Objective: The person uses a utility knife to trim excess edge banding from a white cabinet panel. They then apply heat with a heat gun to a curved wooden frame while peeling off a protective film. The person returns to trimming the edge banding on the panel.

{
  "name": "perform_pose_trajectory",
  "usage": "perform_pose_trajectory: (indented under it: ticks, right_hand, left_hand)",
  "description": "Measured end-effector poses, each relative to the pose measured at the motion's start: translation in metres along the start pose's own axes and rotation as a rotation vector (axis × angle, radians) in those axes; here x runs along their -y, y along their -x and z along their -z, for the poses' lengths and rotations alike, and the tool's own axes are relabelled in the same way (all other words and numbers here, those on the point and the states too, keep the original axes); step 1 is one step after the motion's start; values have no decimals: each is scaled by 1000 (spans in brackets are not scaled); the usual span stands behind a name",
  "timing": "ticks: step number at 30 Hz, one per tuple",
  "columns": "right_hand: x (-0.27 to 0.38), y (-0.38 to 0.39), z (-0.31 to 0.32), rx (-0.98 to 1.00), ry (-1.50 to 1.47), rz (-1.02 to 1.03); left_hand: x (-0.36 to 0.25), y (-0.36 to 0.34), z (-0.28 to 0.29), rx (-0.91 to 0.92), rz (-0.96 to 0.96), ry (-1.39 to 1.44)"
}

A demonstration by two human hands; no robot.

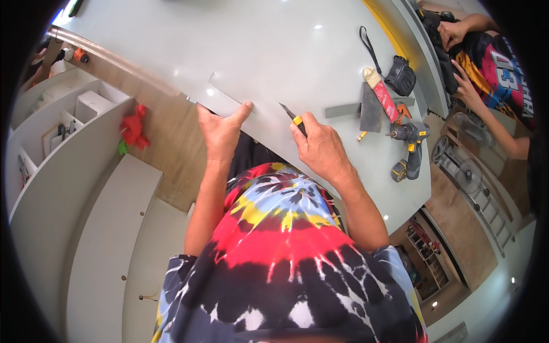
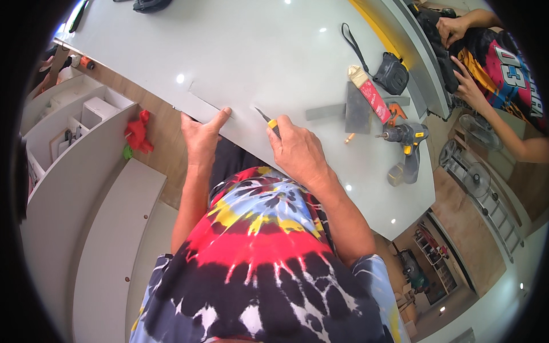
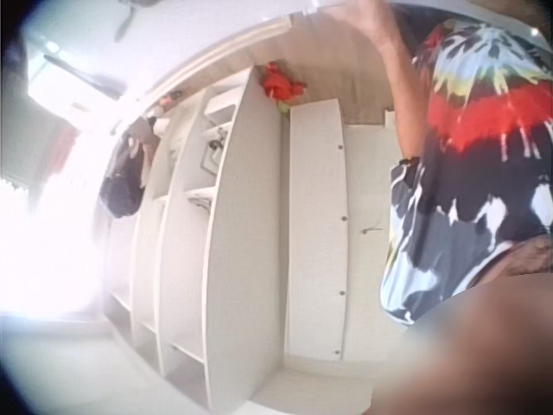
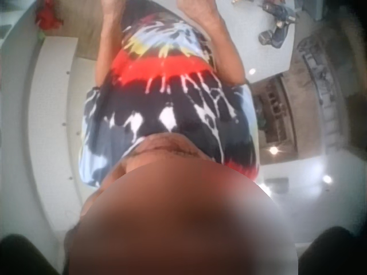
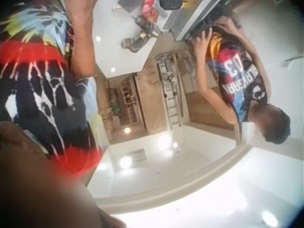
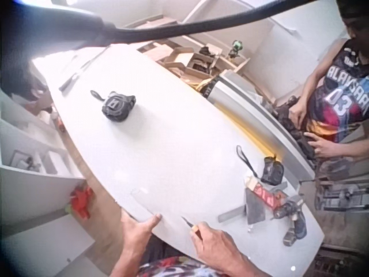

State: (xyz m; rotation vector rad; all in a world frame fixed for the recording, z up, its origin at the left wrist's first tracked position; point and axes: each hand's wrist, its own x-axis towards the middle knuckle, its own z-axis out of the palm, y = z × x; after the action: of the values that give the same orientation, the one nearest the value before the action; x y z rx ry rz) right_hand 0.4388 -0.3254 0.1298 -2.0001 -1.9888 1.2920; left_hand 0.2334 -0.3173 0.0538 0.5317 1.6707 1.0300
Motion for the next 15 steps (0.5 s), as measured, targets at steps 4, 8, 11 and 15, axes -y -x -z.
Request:
perform_pose_trajectory:
  ticks: [4, 8, 11, 15]
  right_hand:
    - [-10, 0, 25, -69, -67, -43]
    - [-11, -2, 38, -10, -57, -85]
    - [0, 1, 15, 84, 21, 13]
    - [13, 1, -18, 64, 14, 23]
  left_hand:
    - [-1, 1, 0, 2, 25, -23]
    - [-3, 0, 0, 22, 29, -20]
    - [-5, 0, 1, 2, 6, -74]
    - [-5, 1, 0, 15, 3, -13]
